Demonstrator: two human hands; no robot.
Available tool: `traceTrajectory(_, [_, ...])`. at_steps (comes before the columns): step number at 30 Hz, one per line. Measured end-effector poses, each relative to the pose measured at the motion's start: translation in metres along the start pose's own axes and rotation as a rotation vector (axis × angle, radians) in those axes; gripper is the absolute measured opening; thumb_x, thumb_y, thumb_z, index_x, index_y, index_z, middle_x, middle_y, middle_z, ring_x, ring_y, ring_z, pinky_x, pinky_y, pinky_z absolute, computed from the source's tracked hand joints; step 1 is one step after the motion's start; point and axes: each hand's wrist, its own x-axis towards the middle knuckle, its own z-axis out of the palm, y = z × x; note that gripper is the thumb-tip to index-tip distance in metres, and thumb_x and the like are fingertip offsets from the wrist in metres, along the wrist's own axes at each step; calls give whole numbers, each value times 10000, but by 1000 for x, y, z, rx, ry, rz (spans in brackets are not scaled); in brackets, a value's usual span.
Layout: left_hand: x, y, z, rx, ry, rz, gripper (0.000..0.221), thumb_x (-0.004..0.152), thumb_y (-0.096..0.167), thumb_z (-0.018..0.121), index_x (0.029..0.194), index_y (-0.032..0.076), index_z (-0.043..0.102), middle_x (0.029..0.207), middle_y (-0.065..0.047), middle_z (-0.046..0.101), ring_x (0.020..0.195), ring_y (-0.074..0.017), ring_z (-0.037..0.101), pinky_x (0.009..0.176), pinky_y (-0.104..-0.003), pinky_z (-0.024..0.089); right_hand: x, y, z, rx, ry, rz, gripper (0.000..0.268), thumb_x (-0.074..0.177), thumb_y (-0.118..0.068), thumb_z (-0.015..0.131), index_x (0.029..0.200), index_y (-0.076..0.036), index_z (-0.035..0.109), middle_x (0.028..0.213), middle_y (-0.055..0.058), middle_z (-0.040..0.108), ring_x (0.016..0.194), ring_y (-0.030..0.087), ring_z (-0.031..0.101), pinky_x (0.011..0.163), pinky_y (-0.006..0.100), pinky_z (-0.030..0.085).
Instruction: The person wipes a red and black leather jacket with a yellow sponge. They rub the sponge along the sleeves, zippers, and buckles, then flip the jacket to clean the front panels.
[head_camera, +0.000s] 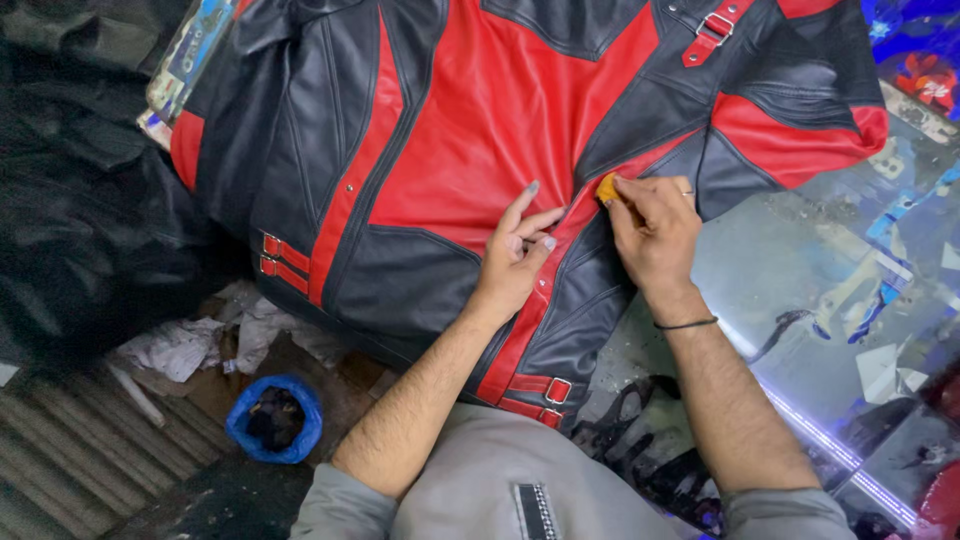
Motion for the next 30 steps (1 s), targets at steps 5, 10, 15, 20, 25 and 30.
traceTrajectory(5, [-1, -1, -2, -42, -1, 4, 742, 1006, -91, 566, 1653, 100, 255, 1402, -124, 660, 912, -25, 526, 915, -179, 467, 1, -2, -4, 178, -135, -89, 242, 874, -13, 821, 1102, -40, 744, 987, 77, 731, 890, 237, 655, 816, 348, 514])
traceTrajectory(10, [-2, -4, -2, -72, -12, 3, 732, 1007, -89, 572, 1647, 94, 266, 1420, -132, 655, 899, -31, 533, 921, -186, 472, 3, 1, -4, 88, -12, 23, 236, 889, -13, 835, 1110, -34, 755, 998, 89, 740, 880, 235, 657, 809, 350, 500])
traceTrajectory(15, [0, -2, -3, -83, 0, -13, 741, 1005, -81, 574, 1649, 97, 254, 1407, -146, 656, 890, -28, 533, 902, -185, 469, 6, 2, -6, 199, -138, -165, 257, 868, -25, 818, 1111, -34, 733, 1024, 87, 730, 934, 256, 667, 847, 363, 520])
traceTrajectory(20, [-1, 0, -3, -124, -10, -28, 743, 1003, -73, 581, 1647, 100, 255, 1405, -142, 654, 903, -35, 549, 906, -192, 477, 4, -2, -3, 107, -43, -54, 247, 889, -18, 826, 1122, -37, 744, 1020, 83, 735, 904, 255, 661, 828, 368, 509])
traceTrajectory(25, [0, 4, -3, -124, -7, -14, 723, 1014, -69, 578, 1645, 93, 264, 1403, -135, 658, 920, -45, 557, 926, -203, 488, -7, -8, -5, 226, -226, -218, 263, 840, -32, 814, 1090, -33, 734, 939, 82, 697, 884, 260, 653, 803, 364, 520])
traceTrajectory(30, [-2, 2, -3, -105, 10, -54, 738, 994, -64, 582, 1640, 82, 256, 1398, -134, 654, 873, -38, 529, 886, -201, 489, -2, 2, -7, 11, 16, -18, 253, 877, -18, 819, 1117, -32, 738, 992, 95, 707, 915, 276, 650, 821, 375, 518])
